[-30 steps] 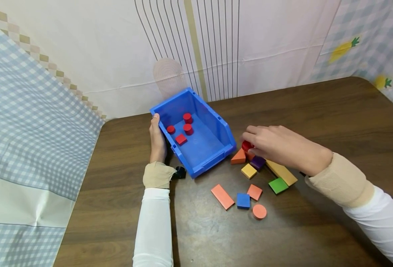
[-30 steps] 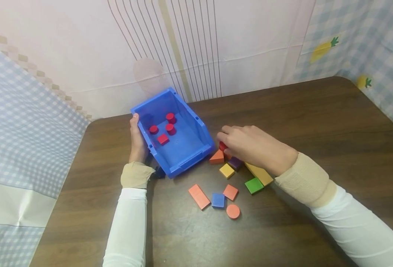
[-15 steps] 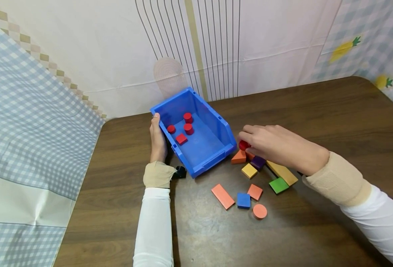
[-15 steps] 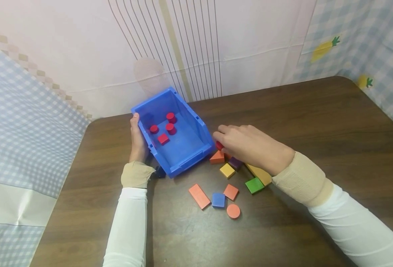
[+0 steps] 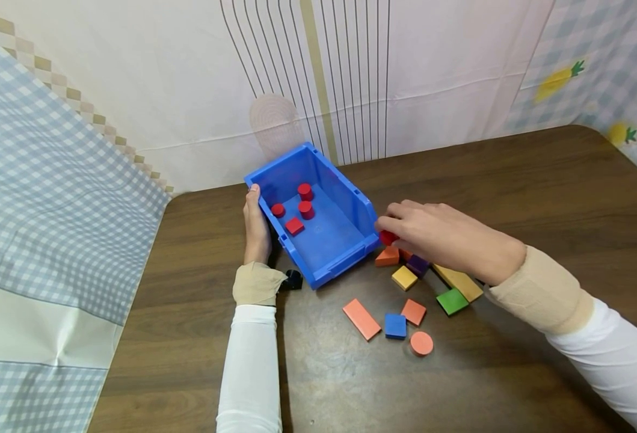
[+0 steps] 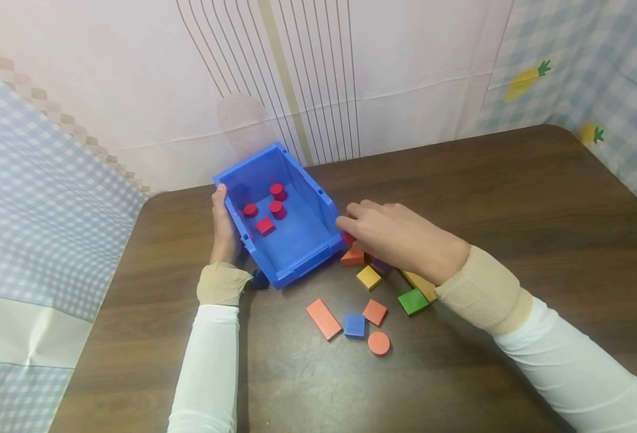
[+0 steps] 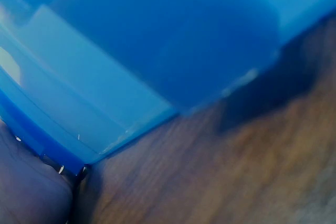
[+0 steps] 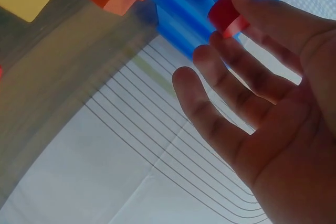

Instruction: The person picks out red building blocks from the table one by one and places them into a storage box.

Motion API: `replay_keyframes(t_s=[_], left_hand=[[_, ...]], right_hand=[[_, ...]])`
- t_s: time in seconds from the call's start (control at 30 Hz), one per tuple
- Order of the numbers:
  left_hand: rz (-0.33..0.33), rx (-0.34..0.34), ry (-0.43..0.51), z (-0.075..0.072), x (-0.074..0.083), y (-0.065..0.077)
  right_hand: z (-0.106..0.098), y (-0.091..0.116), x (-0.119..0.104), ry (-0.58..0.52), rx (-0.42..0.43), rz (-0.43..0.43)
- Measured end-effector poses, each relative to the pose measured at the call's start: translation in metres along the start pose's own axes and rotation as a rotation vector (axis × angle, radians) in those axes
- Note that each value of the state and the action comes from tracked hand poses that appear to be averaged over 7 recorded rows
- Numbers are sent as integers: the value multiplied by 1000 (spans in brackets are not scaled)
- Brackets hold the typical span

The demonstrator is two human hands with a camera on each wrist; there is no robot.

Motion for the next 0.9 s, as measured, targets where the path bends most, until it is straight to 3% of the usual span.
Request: replay_keyframes(t_s=[0.37, 0.6, 0.9], left_hand=[[-1, 25, -12, 2, 1, 1], [-4, 17, 2, 2, 1, 2], [-18, 12, 0, 1, 0, 1]], right_hand=[[2, -5, -3, -8, -29, 7], [4, -7, -6, -21, 19, -42], [11, -15, -9, -172, -35, -38]])
Point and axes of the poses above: each hand's wrist, its own y-axis away from the middle knuckle, its own z-axis out of the palm, x = y × z, the point moved 1 cm from there along -y, towards the middle knuckle, and after that the axes turned 5 degrees about x, right-handed, at the moved point
